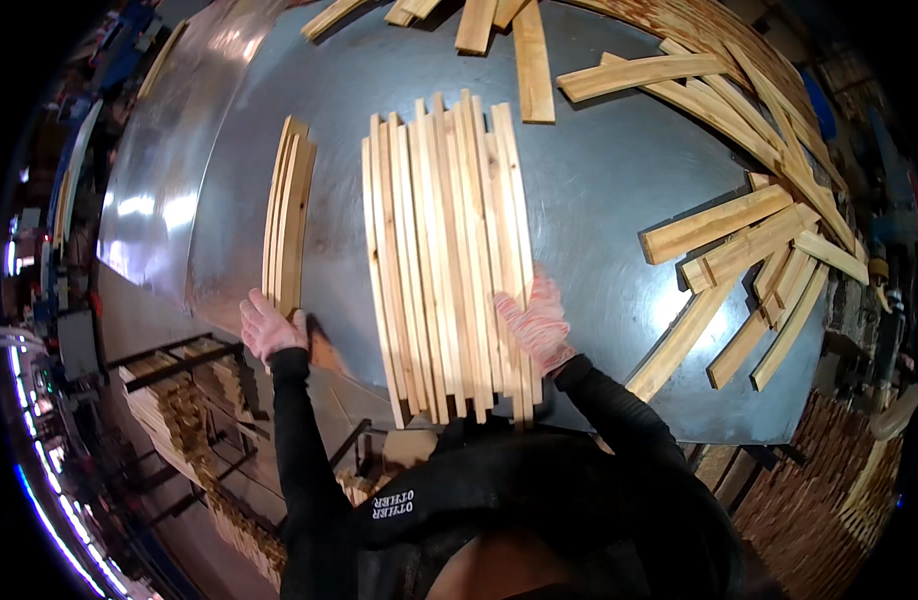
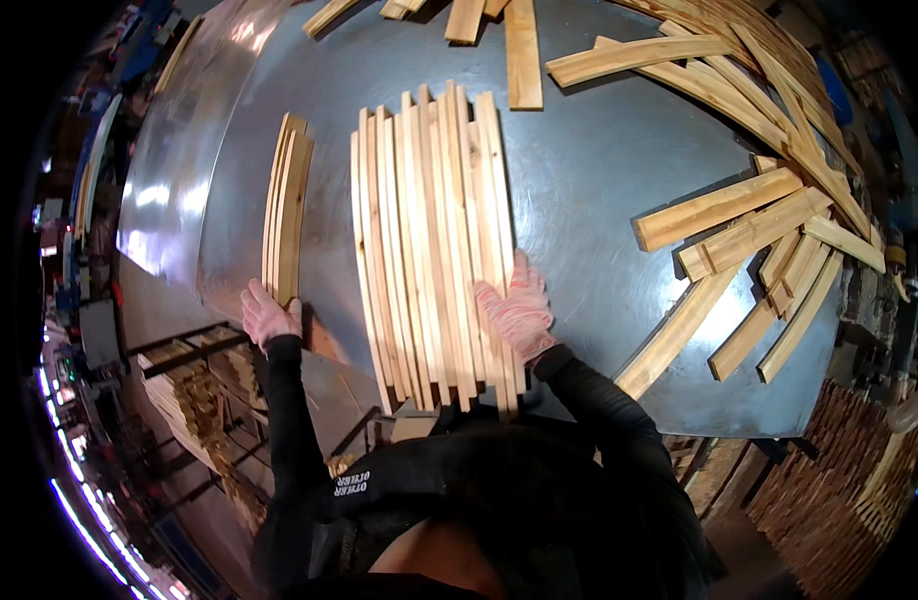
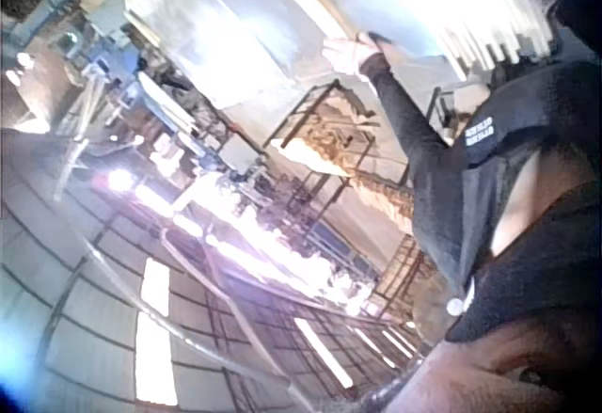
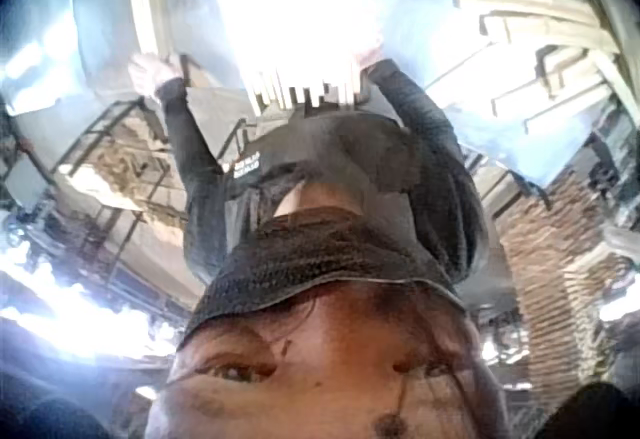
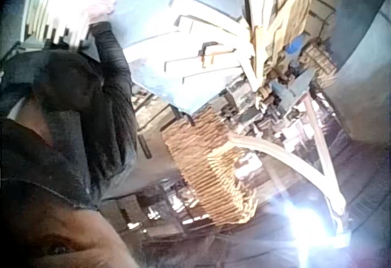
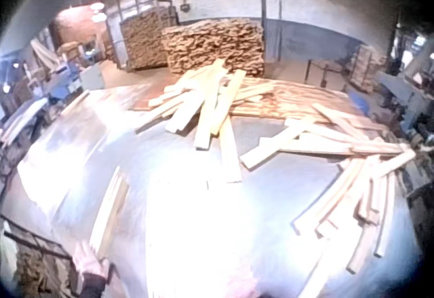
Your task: The person repeatedly picks up thin wooden planks from a large pile on a metal table and stacks them into a neat pile. They handle the planks one by one or in small groups, aligning them before placing them onto the growing stack.
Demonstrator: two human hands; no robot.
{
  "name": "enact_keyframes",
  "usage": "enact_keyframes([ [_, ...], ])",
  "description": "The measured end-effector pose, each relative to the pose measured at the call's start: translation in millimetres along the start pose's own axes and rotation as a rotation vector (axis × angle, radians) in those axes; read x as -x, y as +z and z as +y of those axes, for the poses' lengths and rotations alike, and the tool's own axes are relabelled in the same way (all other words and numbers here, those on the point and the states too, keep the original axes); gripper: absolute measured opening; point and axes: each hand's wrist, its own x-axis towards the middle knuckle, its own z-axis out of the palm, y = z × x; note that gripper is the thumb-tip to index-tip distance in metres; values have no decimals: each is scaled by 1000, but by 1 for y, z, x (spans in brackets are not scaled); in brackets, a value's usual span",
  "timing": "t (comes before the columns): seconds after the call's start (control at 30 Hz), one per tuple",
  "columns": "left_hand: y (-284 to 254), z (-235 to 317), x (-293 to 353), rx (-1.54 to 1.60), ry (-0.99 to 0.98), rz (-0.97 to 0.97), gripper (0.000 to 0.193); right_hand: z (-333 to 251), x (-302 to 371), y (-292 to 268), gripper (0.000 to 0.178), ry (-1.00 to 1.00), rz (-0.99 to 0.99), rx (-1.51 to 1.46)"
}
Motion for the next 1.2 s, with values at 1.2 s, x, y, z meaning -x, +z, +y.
enact_keyframes([
  [1.2,-134,271,24,903,971,-390,53,38,-36,-291,95,-237,506,1109],
])
